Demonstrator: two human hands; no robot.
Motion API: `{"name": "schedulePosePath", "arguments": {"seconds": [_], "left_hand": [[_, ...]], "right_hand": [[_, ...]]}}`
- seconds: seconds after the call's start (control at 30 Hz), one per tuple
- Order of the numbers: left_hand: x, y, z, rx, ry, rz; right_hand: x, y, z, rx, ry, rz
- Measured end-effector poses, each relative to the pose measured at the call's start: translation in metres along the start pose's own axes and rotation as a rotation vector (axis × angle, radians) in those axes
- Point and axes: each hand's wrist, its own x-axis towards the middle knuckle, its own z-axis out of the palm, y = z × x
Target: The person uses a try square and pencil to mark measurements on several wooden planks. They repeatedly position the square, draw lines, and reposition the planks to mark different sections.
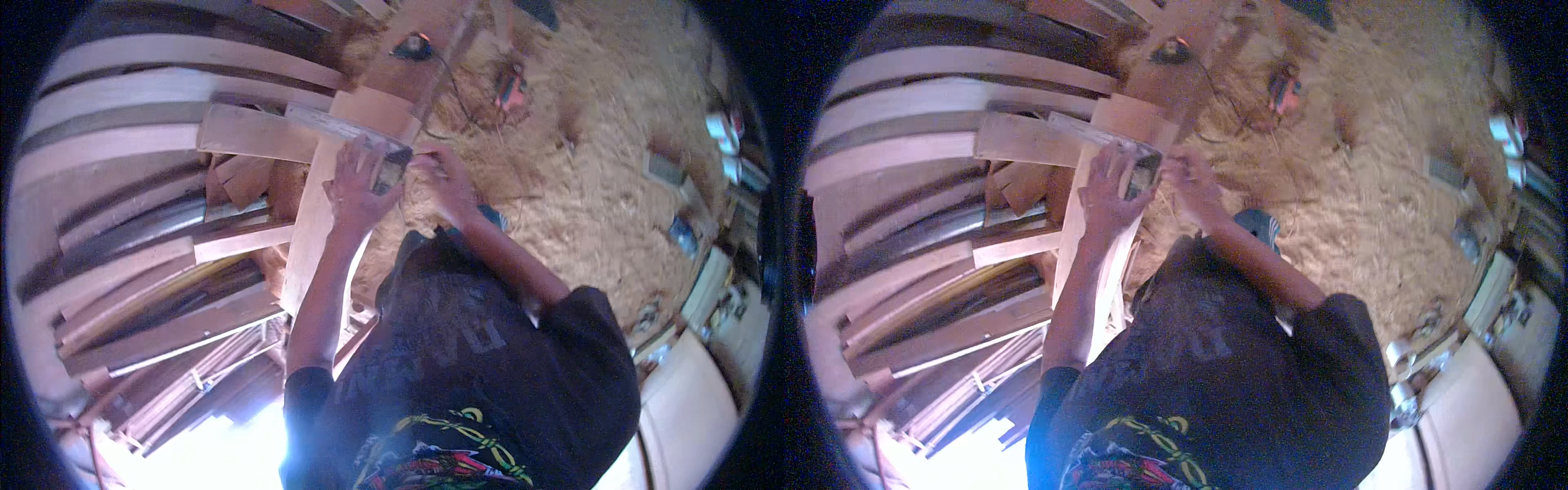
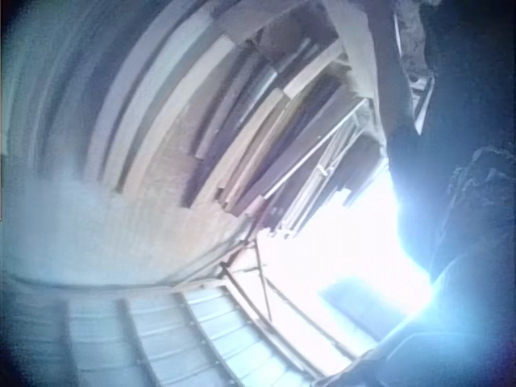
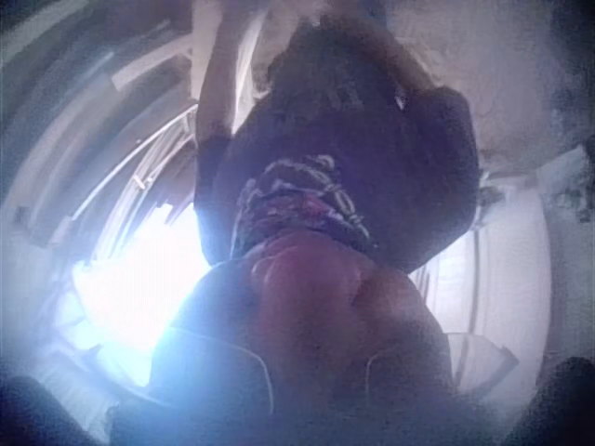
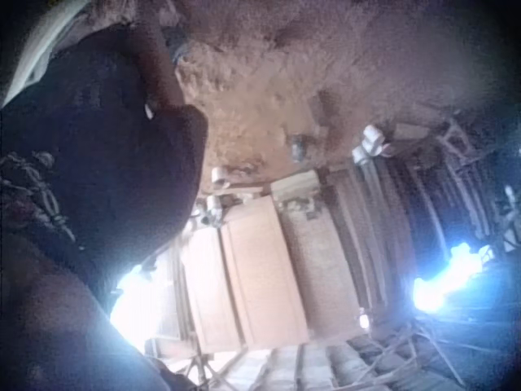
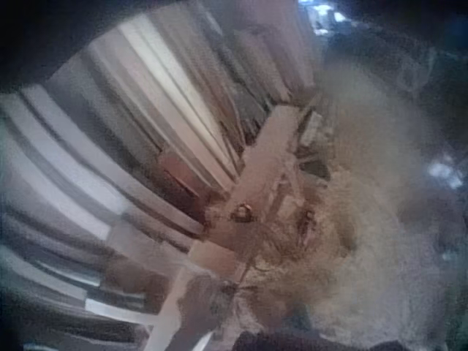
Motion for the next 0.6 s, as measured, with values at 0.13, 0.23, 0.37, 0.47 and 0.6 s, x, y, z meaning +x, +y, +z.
{"name": "schedulePosePath", "arguments": {"seconds": [0.13, 0.23, 0.37, 0.47, 0.6], "left_hand": [[-0.001, 0.006, -0.003, 0.012, -0.069, -0.084], [0.009, 0.004, -0.003, -0.028, -0.061, -0.084], [0.011, 0.005, -0.004, -0.012, -0.078, -0.111], [0.01, 0.006, -0.003, -0.036, -0.041, -0.101], [0.008, 0.007, -0.002, -0.032, -0.028, -0.102]], "right_hand": [[0.045, -0.039, -0.034, -0.025, -0.042, -0.04], [0.099, -0.058, -0.014, -0.375, -0.318, -0.301], [0.144, -0.061, 0.035, -0.743, -0.54, -0.467], [0.16, -0.054, 0.06, -0.849, -0.573, -0.561], [0.158, -0.058, 0.054, -0.767, -0.71, -0.582]]}}
